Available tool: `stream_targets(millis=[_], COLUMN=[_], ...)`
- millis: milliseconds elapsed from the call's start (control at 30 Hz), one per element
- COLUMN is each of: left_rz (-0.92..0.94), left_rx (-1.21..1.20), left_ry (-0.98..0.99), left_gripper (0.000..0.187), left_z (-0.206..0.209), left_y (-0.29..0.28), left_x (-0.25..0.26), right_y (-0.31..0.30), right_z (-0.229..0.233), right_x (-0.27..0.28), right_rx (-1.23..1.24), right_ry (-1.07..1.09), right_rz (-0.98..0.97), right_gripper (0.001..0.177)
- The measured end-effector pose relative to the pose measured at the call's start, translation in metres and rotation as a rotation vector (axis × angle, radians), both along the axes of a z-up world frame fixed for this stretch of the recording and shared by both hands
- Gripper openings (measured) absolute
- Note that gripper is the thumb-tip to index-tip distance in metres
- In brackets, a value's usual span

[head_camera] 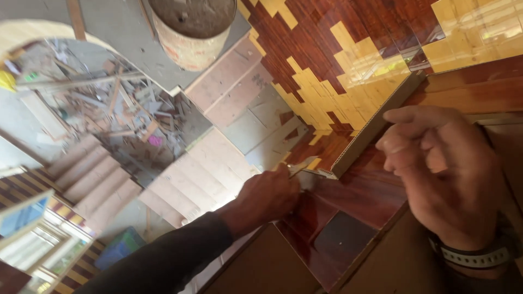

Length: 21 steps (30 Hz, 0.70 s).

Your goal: Applying sealant and finishing the joints of decorative wooden panels on walls and stairs

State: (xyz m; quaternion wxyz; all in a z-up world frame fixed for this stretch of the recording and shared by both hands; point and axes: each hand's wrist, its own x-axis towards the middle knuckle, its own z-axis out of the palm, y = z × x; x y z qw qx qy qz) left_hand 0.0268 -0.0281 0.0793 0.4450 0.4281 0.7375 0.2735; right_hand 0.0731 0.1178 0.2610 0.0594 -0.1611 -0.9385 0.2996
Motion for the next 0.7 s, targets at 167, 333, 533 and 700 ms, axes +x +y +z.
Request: stream_targets(millis=[167, 333, 533, 700], left_rz=[0.294, 0.224, 0.168, 0.075], left_rx=[-0.181, -0.179, -0.158, -0.032], left_ry=[-0.390, -0.346, -0.326, -0.190], left_gripper=[0.046, 0.050, 0.044, 0.047], left_z=[0.022, 0.021, 0.031, 0.023], left_y=[0.000, -0.003, -0.005, -0.005], left_x=[0.003, 0.001, -0.002, 0.004], right_y=[0.001, 0.006, 0.005, 0.004], right_z=[-0.005, -0.007, -0.006, -0.006], right_x=[0.005, 0.010, 0.009, 0.009], right_rx=[-0.059, -0.087, -0.075, -0.084], right_ry=[-0.001, -0.057, -0.054, -0.067], right_rz=[0.046, -0.072, -0.056, -0.086], right_gripper=[0.021, 0.027, 0.027, 0.027])
